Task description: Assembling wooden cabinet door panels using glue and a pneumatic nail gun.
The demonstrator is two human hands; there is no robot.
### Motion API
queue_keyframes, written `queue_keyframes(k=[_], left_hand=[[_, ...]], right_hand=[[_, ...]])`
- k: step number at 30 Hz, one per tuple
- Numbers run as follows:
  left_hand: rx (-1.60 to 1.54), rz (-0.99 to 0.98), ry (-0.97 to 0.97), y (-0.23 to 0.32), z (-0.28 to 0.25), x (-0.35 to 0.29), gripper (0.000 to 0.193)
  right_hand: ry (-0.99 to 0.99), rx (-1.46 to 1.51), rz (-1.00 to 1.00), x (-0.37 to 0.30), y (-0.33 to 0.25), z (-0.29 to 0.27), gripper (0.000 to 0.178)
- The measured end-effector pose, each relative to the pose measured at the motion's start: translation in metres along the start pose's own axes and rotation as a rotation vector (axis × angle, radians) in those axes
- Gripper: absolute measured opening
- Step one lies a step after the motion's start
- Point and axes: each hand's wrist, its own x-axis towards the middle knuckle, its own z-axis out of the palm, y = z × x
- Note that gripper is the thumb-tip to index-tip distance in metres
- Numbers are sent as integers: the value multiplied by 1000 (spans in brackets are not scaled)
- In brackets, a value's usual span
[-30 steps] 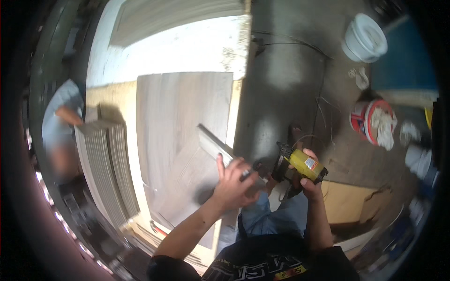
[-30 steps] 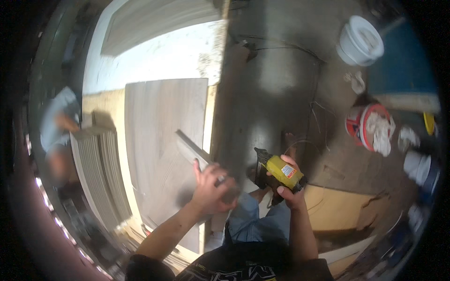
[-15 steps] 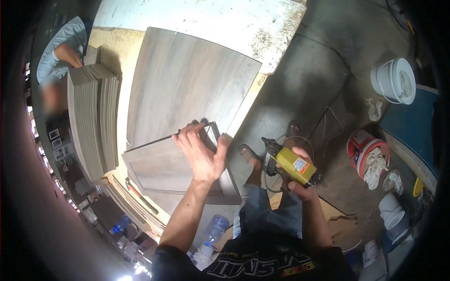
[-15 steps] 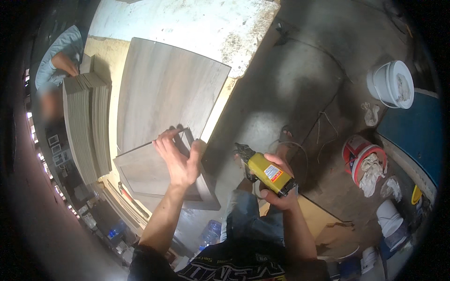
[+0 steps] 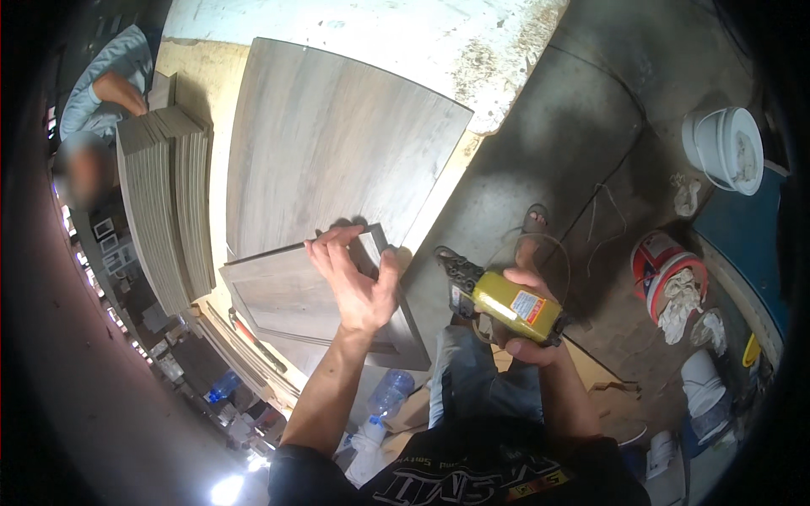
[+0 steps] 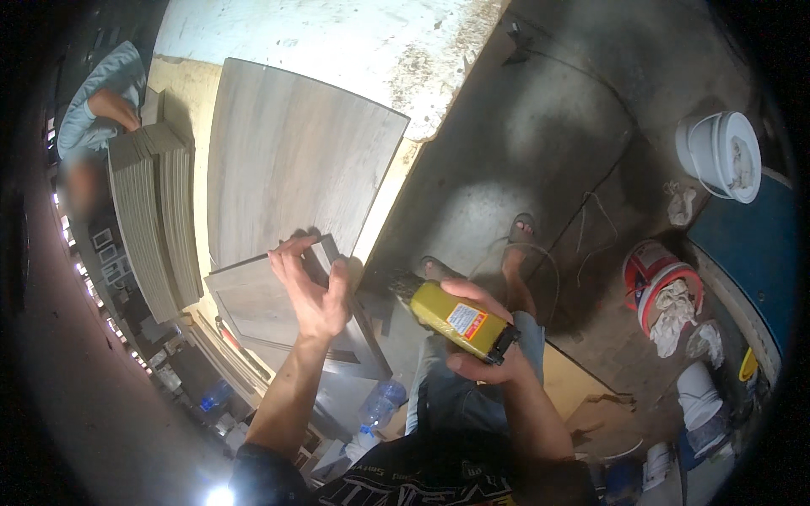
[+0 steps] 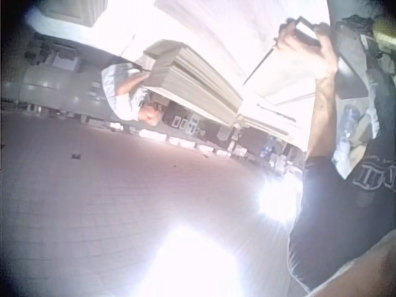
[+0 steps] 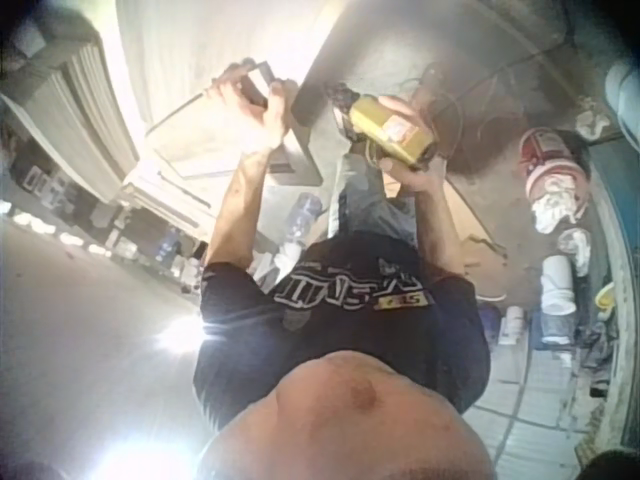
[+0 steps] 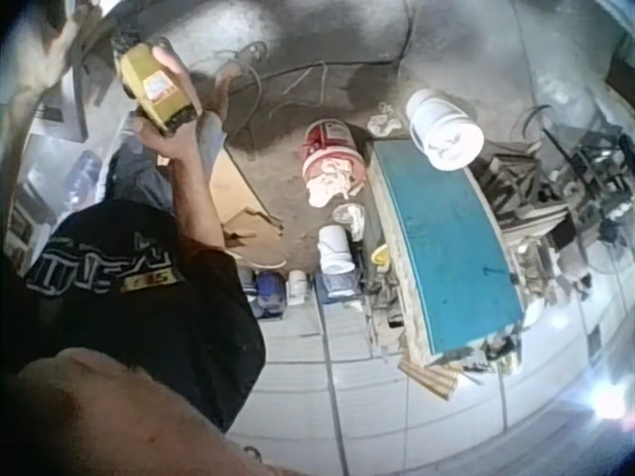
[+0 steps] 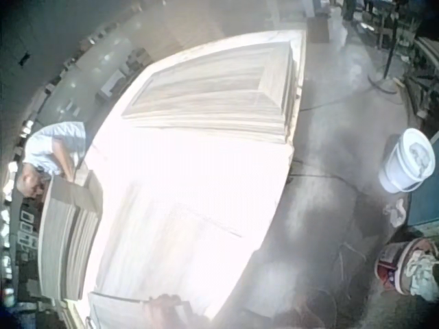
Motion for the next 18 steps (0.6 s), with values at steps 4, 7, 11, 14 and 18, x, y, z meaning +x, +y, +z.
queue_keyframes(k=[4, 7, 11, 14, 18], left_hand=[[5, 50, -84, 0, -2, -21, 51], [-16, 65, -111, -1, -5, -31, 52], [-12, 57, -95, -7, -4, -32, 55], [-24, 50, -108, -5, -3, -33, 55], [-30, 47, -104, -4, -2, -32, 55]], right_hand=[[-97, -103, 12, 6, 3, -2, 85], [-113, 23, 107, 9, 4, 3, 84], [-187, 7, 117, 27, 9, 7, 82], [-198, 17, 94, 34, 12, 9, 81], [-201, 83, 127, 38, 16, 8, 80]])
